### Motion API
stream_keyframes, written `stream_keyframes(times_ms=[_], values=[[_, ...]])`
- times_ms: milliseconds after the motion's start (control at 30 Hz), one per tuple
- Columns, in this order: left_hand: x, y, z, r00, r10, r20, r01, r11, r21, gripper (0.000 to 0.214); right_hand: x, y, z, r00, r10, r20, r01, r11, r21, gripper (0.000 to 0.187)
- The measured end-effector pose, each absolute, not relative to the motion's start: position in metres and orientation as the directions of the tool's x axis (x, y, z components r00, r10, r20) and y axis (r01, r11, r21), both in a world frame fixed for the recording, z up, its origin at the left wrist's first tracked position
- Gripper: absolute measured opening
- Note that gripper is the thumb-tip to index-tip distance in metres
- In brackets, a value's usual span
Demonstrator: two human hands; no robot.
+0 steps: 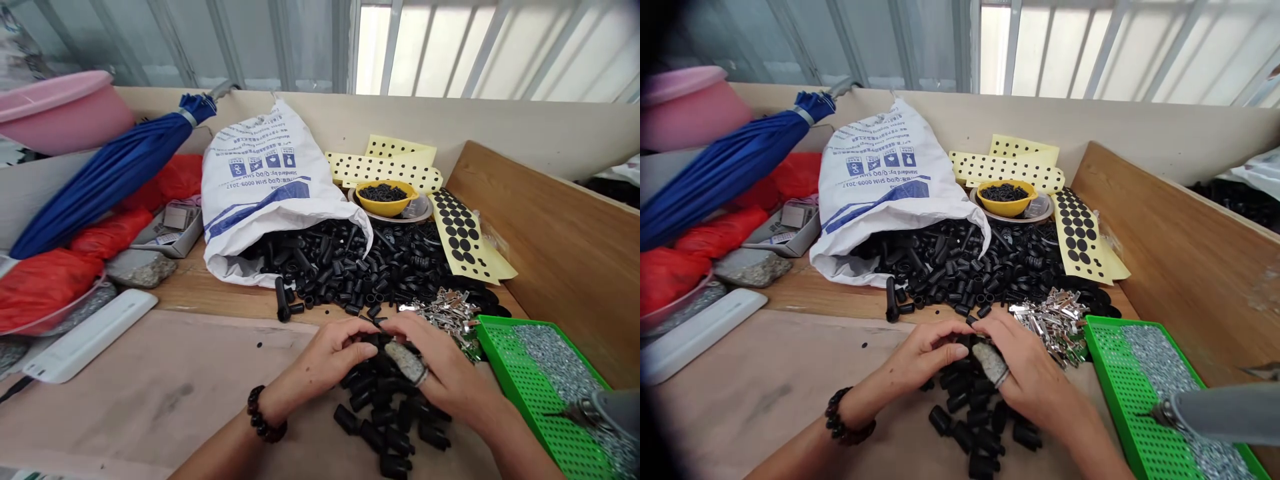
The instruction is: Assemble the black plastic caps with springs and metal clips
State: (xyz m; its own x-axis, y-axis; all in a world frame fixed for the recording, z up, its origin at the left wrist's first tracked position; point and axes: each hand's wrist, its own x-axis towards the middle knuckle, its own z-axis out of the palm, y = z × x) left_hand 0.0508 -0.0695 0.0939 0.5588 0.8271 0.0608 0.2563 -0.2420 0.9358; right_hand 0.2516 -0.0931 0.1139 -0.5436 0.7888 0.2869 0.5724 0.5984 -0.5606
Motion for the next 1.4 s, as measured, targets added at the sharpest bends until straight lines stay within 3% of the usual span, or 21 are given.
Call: stream_keyframes(times_ms=[167, 300, 367, 500, 667, 800, 900, 1100, 1200, 1300, 1400], values=[[0.053, -0.074, 0.095, 0.542, 0.838, 0.060, 0.260, -0.235, 0.937, 0.020, 0.262, -0.100, 0.106, -0.534, 0.805, 0.259, 0.647, 0.586, -0.488, 0.017], [0.055, -0.077, 0.097, 0.577, 0.808, 0.119, 0.264, -0.322, 0.909, 0.019, 0.259, -0.105, 0.097, -0.562, 0.778, 0.280, 0.703, 0.628, -0.334, 0.019], [0.055, -0.079, 0.099, 0.590, 0.797, 0.133, 0.279, -0.355, 0.892, 0.019, 0.257, -0.107, 0.094, -0.575, 0.766, 0.288, 0.695, 0.642, -0.323, 0.020], [0.054, -0.087, 0.101, 0.587, 0.788, 0.183, 0.266, -0.401, 0.876, 0.018, 0.254, -0.111, 0.091, -0.561, 0.774, 0.294, 0.626, 0.629, -0.461, 0.019], [0.057, -0.094, 0.097, 0.577, 0.733, 0.361, 0.244, -0.577, 0.780, 0.017, 0.252, -0.121, 0.094, -0.479, 0.856, 0.196, 0.563, 0.471, -0.680, 0.016], [0.059, -0.098, 0.095, 0.585, 0.690, 0.427, 0.231, -0.646, 0.728, 0.018, 0.251, -0.126, 0.098, -0.486, 0.861, 0.150, 0.514, 0.421, -0.748, 0.018], [0.059, -0.099, 0.096, 0.591, 0.732, 0.340, 0.210, -0.546, 0.811, 0.018, 0.251, -0.127, 0.096, -0.514, 0.836, 0.195, 0.510, 0.480, -0.714, 0.017], [0.060, -0.098, 0.091, 0.580, 0.806, 0.120, 0.200, -0.284, 0.938, 0.017, 0.251, -0.129, 0.081, -0.559, 0.742, 0.369, 0.578, 0.668, -0.468, 0.021], [0.063, -0.099, 0.088, 0.577, 0.816, -0.034, 0.158, -0.070, 0.985, 0.020, 0.252, -0.130, 0.081, -0.553, 0.718, 0.422, 0.588, 0.695, -0.413, 0.024], [0.067, -0.100, 0.087, 0.597, 0.774, -0.210, 0.100, 0.188, 0.977, 0.028, 0.253, -0.130, 0.084, -0.566, 0.697, 0.441, 0.594, 0.715, -0.368, 0.025], [0.069, -0.102, 0.086, 0.595, 0.758, -0.268, 0.072, 0.282, 0.957, 0.033, 0.254, -0.130, 0.086, -0.576, 0.680, 0.453, 0.602, 0.728, -0.328, 0.025]])
